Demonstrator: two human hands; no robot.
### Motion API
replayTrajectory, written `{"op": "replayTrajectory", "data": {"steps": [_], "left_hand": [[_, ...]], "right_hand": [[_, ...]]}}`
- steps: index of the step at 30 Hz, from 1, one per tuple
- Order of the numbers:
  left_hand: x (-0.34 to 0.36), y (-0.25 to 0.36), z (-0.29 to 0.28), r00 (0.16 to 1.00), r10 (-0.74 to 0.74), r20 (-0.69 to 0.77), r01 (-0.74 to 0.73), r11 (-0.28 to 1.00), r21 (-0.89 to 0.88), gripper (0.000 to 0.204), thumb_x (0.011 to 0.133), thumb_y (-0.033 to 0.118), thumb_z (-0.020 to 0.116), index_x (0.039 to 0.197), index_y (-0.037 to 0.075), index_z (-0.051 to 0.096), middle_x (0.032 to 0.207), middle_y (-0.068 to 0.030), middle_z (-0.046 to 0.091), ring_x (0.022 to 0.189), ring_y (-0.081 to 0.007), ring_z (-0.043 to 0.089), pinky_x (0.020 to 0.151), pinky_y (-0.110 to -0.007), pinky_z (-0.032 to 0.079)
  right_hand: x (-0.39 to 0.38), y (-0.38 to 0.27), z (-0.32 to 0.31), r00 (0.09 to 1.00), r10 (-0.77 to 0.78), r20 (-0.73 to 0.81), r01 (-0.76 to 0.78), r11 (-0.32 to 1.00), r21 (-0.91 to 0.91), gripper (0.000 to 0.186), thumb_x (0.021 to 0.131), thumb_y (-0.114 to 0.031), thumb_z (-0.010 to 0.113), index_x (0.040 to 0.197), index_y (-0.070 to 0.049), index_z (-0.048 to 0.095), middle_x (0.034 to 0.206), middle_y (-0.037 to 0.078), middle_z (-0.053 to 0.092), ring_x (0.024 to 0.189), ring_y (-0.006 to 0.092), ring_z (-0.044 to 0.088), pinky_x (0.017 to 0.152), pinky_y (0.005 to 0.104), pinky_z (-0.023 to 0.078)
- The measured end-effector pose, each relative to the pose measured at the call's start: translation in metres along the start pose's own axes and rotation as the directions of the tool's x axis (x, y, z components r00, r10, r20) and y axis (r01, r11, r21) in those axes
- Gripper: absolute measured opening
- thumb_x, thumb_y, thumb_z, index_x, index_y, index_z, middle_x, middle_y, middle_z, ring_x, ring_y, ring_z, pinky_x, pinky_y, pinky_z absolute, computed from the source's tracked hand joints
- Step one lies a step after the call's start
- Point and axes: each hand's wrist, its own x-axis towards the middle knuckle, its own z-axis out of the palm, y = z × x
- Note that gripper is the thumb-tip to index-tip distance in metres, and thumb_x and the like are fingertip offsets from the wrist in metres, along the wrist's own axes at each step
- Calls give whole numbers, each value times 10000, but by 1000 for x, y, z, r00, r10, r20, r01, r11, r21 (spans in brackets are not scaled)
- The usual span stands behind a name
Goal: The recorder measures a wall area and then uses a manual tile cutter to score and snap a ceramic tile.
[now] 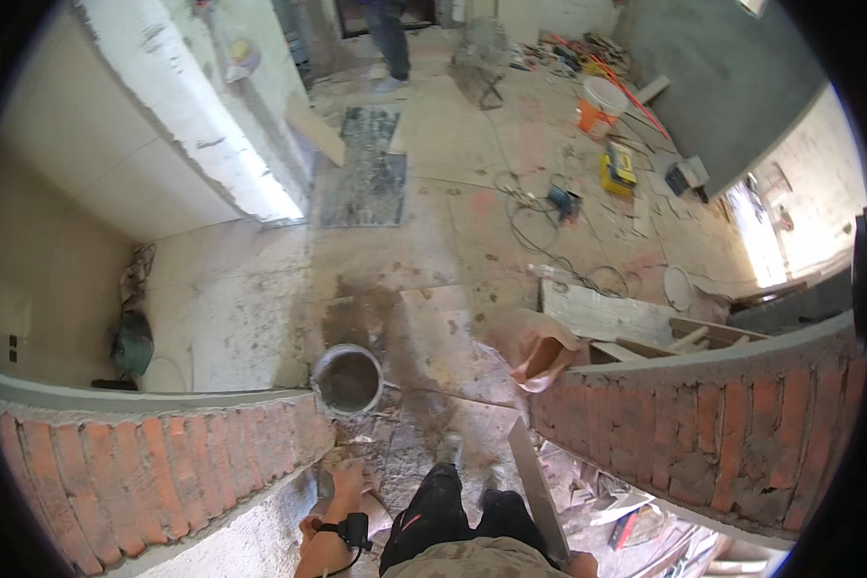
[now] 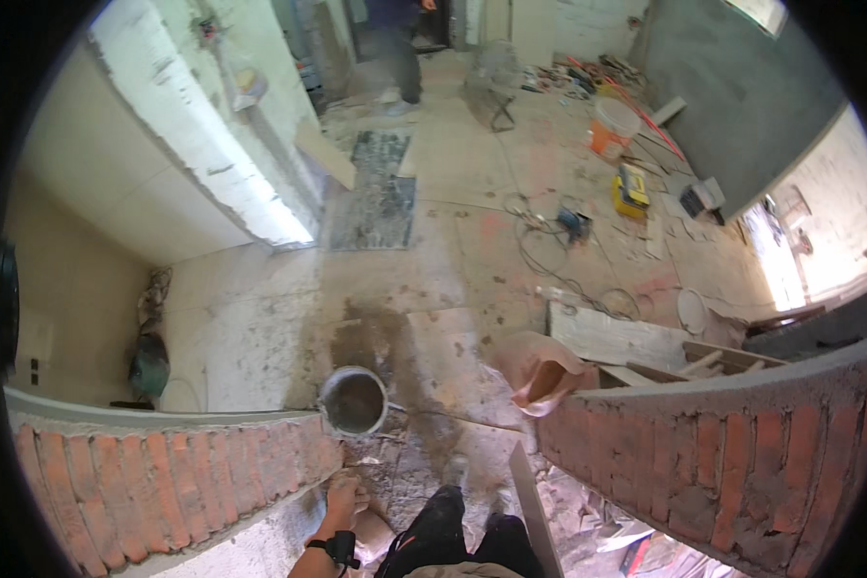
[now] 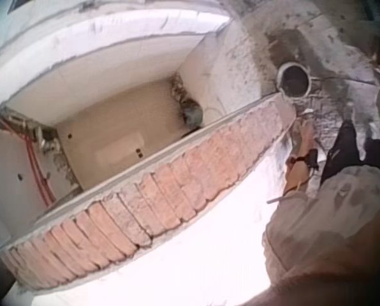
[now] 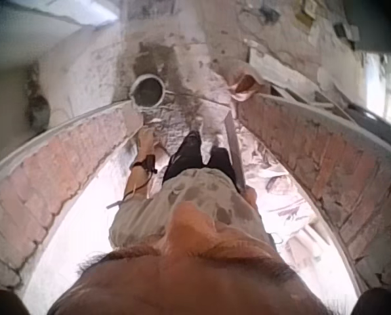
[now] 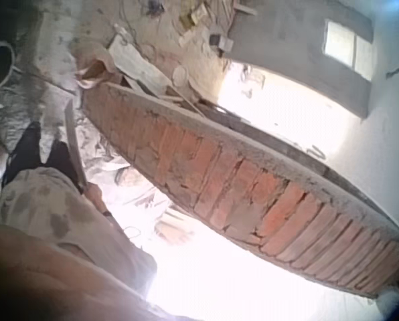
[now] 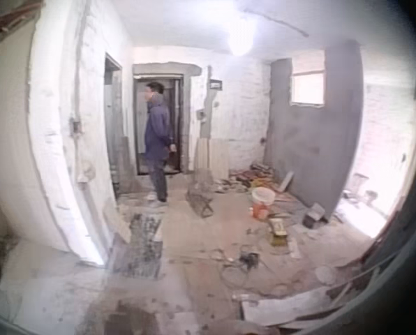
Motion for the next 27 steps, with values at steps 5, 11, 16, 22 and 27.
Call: {"op": "replayTrajectory", "data": {"steps": [5, 11, 16, 22, 27], "left_hand": [[-9, 27, -68, 986, 20, -168, -51, 982, -183, 191, 856, 217, 549, 997, 91, 522, 782, -74, 551, 620, -201, 543, 519, -332, 460], [-20, 62, -112, 907, 86, -413, -292, 834, -468, 186, 861, 183, 549, 1006, 67, 530, 759, -71, 562, 563, -190, 562, 469, -307, 457], [-22, 88, -138, 829, 48, -557, -409, 730, -548, 240, 858, 189, 570, 1044, 43, 526, 775, -88, 586, 561, -187, 588, 459, -303, 471], [45, 103, -182, 630, 4, -776, -517, 748, -416, 239, 890, 245, 538, 1018, 49, 492, 725, -71, 555, 471, -186, 540, 395, -335, 441], [123, 134, -218, 519, 299, -801, -438, 897, 50, 218, 884, 205, 529, 1017, 33, 507, 747, -76, 550, 513, -195, 532, 448, -336, 446]], "right_hand": [[109, 4, 2, 939, -305, -160, 224, 893, -391, 366, 756, -441, 583, 811, -92, 679, 768, 170, 653, 734, 369, 634, 666, 451, 514], [205, -80, -55, 816, -564, -125, 513, 808, -291, 359, 791, -388, 558, 883, -58, 662, 860, 197, 647, 824, 383, 611, 698, 462, 472], [252, -206, -101, 820, -556, -135, 535, 829, -164, 328, 753, -377, 596, 777, -58, 667, 763, 186, 642, 739, 380, 620, 645, 461, 488], [377, -249, -157, 362, -926, -107, 717, 350, -603, 261, 737, -318, 626, 731, -59, 656, 668, 168, 624, 660, 371, 620, 589, 461, 479], [336, -312, -200, 538, -837, 95, 617, 315, -721, 294, 823, -338, 548, 773, -62, 634, 749, 192, 598, 705, 352, 592, 628, 460, 469]]}}
